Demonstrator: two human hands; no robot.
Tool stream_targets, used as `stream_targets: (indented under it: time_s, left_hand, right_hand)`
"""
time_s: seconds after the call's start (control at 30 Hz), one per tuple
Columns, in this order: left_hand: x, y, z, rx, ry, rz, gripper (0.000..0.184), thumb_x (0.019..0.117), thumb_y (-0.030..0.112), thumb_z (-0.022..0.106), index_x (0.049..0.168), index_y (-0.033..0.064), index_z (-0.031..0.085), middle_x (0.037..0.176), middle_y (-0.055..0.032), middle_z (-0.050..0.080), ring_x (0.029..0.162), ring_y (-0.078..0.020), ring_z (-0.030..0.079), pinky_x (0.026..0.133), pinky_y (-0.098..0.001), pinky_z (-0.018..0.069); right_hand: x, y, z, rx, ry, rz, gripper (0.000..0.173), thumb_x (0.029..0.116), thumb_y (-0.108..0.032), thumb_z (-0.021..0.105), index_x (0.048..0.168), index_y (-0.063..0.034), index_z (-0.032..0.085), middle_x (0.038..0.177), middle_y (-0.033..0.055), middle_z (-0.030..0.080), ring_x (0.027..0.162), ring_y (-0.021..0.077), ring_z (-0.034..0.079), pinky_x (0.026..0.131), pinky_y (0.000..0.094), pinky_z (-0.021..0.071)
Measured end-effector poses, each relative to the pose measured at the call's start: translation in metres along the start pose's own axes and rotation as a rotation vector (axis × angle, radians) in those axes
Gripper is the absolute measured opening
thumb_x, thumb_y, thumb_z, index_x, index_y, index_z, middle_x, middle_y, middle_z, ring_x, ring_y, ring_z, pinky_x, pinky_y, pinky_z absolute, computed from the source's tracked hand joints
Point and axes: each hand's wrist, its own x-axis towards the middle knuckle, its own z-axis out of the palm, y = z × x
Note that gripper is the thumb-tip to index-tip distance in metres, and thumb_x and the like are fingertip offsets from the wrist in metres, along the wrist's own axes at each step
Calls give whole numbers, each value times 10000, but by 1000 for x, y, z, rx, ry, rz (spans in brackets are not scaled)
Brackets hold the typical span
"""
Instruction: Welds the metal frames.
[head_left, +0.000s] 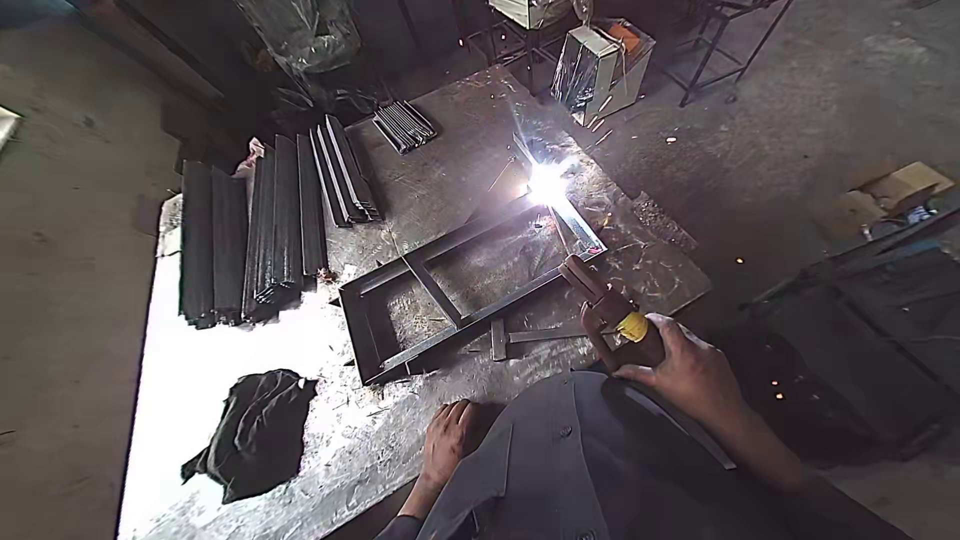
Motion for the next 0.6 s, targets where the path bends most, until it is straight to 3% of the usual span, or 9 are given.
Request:
stream_targets:
  time_s: [0.2, 0.3, 0.47, 0.6]
  left_hand:
    - [1, 0, 2, 16, 28, 18, 323, 954, 242, 534, 760, 31, 683, 707, -121, 699, 663, -284, 715, 620, -435, 571]
    - [1, 0, 2, 30, 25, 10, 330, 954, 263, 526, 759, 44, 678, 702, -110, 694, 657, -272, 711, 614, -425, 568]
    - [-1, -1, 3, 21, 10, 4, 320, 956, 248, 529, 786, 37, 699, 731, -116, 714, 681, -281, 727, 639, -434, 585]
    - [-2, -1, 1, -29, -2, -4, 295, 952, 184, 524, 813, -2, 705, 765, -156, 722, 704, -318, 731, 663, -464, 581]
  right_hand:
    - [2, 0, -1, 33, 11, -23, 975, 621, -711, 804, 1279, -11, 635, 1073, 189, 742, 878, 371, 744, 689, 566, 590]
    - [4, -4, -8, 60, -51, 35, 981, 621, -653, 852, 1327, -17, 608, 1100, 207, 731, 918, 405, 732, 736, 595, 579]
    - [8, -8, -15, 70, -61, 105, 1040, 588, -713, 836, 1340, -36, 594, 1032, 192, 740, 878, 397, 729, 717, 602, 570]
    - [11, -7, -16, 148, -24, 81, 1069, 592, -723, 817, 1336, 13, 599, 1113, 197, 728, 969, 364, 720, 818, 561, 571]
